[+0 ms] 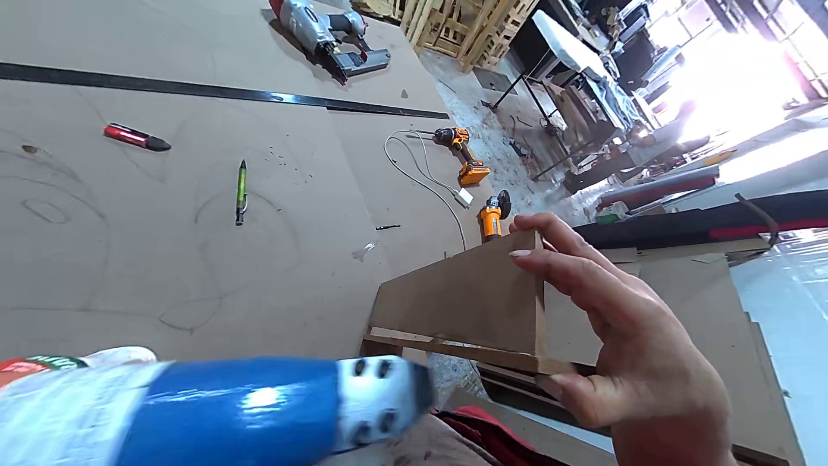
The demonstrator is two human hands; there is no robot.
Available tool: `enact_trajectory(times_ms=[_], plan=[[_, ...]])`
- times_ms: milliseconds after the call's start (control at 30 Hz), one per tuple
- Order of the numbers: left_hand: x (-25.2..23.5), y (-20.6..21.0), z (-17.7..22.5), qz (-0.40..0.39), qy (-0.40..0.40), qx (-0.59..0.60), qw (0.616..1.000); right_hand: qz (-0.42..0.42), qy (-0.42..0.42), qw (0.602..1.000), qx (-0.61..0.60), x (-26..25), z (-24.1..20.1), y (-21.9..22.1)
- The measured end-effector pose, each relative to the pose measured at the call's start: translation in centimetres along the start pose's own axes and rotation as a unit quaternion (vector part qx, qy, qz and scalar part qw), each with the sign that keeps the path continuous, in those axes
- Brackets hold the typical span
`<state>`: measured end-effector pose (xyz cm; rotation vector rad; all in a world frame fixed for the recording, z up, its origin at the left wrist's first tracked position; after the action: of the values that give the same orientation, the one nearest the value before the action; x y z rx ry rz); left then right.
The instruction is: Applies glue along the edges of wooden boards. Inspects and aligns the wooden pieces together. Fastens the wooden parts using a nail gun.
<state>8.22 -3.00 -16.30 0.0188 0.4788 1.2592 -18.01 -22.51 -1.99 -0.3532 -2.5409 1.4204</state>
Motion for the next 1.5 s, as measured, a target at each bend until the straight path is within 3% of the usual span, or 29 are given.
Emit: enact_trajectory(times_ms=[33, 133, 200, 333, 467, 600, 767, 967, 1233, 1333, 1433, 1500], plan=[[-1.7, -0.6, -0.7, -0.032, 0.023, -0.021, 0.999, 0.002, 0.004, 1.0, 0.001, 0.0, 0.1, -0.1], [-5.5, -0.5, -1.8, 0.003, -0.011, -0.127, 0.992, -0.001, 0.011, 1.0, -0.018, -0.4, 0.6, -0.4], [-6.8, -1.4, -3.3, -0.01, 0.019, -0.183, 0.983, -0.005, 0.015, 0.999, -0.029, -0.7, 0.8, -0.7], [-10.6, 0.2, -1.7, 0.011, 0.054, -0.042, 0.998, -0.002, 0.012, 0.999, -0.032, -1.0, 1.1, -0.8], [-10.8, -0.9, -2.1, -0.052, 0.103, -0.094, 0.989, -0.009, 0.008, 0.999, -0.03, -1.5, 1.1, -0.9], [-12.1, -0.1, -1.1, -0.002, 0.081, -0.027, 0.996, -0.017, 0.007, 0.999, -0.029, -2.0, 1.0, -1.0], [-10.1, -2.0, -2.9, -0.062, 0.05, -0.079, 0.994, -0.021, 0.004, 0.999, -0.026, -2.3, 1.0, -1.1], [-9.1, -3.1, -5.0, -0.07, 0.053, -0.1, 0.991, -0.016, 0.003, 1.0, -0.023, -2.4, 1.2, -1.2], [-9.8, -2.7, -4.4, -0.059, 0.075, -0.146, 0.985, -0.019, -0.002, 1.0, -0.023, -2.2, 1.5, -1.3], [-8.0, -2.6, -3.6, -0.028, 0.022, -0.159, 0.987, -0.019, 0.0, 0.999, -0.034, -2.2, 1.7, -1.2], [-4.2, -2.9, -3.2, 0.057, -0.081, -0.115, 0.988, -0.025, -0.004, 0.998, -0.05, -2.0, 2.0, -1.2], [-2.0, -3.3, -3.8, 0.102, -0.182, -0.191, 0.959, -0.025, -0.008, 0.998, -0.057, -1.7, 2.3, -1.2]])
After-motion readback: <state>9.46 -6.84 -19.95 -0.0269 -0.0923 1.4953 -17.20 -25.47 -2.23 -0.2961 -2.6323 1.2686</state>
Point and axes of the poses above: each hand's wrist, its own x-axis away from the middle knuckle, its own y-axis out of the palm, z = x × y, the point moved 4 cm from there along -x, towards the middle knuckle, and after that the axes turned 12 degrees about -z, right-handed, at the moved point
